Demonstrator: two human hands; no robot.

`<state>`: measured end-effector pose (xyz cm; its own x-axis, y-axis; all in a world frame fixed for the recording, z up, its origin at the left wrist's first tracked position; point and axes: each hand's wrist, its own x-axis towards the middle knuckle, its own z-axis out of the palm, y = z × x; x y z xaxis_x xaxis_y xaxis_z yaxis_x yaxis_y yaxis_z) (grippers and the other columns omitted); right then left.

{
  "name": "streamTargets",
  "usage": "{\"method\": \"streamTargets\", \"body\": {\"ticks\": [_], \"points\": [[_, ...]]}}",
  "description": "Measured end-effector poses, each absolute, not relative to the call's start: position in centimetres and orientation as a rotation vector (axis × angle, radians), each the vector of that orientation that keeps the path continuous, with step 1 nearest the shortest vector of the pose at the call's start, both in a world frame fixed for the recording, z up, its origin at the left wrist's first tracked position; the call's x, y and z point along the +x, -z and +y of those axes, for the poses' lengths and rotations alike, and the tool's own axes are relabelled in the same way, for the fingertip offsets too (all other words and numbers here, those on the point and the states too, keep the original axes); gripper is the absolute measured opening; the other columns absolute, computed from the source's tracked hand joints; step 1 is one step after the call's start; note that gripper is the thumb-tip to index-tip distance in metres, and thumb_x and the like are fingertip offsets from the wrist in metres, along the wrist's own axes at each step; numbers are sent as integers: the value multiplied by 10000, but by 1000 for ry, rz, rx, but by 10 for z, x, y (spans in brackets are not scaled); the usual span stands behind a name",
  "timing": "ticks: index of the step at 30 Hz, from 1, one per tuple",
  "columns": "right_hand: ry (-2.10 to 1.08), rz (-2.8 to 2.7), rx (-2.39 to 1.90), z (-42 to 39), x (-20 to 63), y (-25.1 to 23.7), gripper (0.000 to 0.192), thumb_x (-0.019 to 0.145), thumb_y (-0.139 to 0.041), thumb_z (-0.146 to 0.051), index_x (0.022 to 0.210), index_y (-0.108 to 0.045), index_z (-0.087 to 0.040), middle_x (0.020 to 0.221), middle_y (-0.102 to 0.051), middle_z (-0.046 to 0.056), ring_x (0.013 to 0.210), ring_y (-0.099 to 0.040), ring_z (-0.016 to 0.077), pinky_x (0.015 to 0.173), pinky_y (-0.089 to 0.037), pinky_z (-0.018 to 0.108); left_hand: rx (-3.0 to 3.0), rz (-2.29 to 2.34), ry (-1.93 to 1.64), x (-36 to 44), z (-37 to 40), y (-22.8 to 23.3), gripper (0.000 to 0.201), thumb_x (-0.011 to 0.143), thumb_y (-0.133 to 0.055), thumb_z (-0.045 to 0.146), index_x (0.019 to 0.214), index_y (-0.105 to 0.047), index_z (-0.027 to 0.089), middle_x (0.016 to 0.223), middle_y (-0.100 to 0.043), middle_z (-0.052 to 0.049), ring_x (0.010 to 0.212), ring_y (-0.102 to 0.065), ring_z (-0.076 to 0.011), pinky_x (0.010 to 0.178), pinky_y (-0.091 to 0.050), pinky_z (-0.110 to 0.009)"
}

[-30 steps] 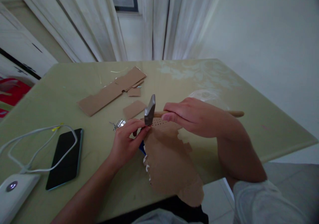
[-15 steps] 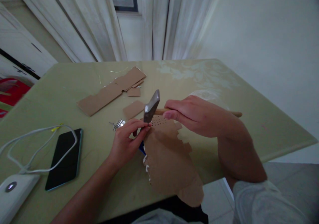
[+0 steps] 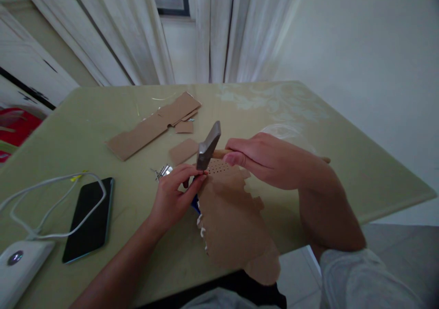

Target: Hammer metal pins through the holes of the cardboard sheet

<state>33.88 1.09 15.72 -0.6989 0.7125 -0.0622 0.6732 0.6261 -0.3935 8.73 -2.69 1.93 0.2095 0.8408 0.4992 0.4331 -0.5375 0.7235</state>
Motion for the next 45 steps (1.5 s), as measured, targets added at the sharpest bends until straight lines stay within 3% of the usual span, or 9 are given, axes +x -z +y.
{"method": "streamTargets", "body": {"ticks": [45], "points": [[-635, -2816, -1161, 12, 336, -155, 421, 1185, -390, -457, 981, -649, -195, 731, -625, 4, 669, -536, 173, 681, -263, 329, 2083, 1167, -1252, 87, -28, -21, 115, 979, -739, 166, 1046, -808, 229, 964, -803, -19, 747, -637, -138, 626, -480, -244]]}}
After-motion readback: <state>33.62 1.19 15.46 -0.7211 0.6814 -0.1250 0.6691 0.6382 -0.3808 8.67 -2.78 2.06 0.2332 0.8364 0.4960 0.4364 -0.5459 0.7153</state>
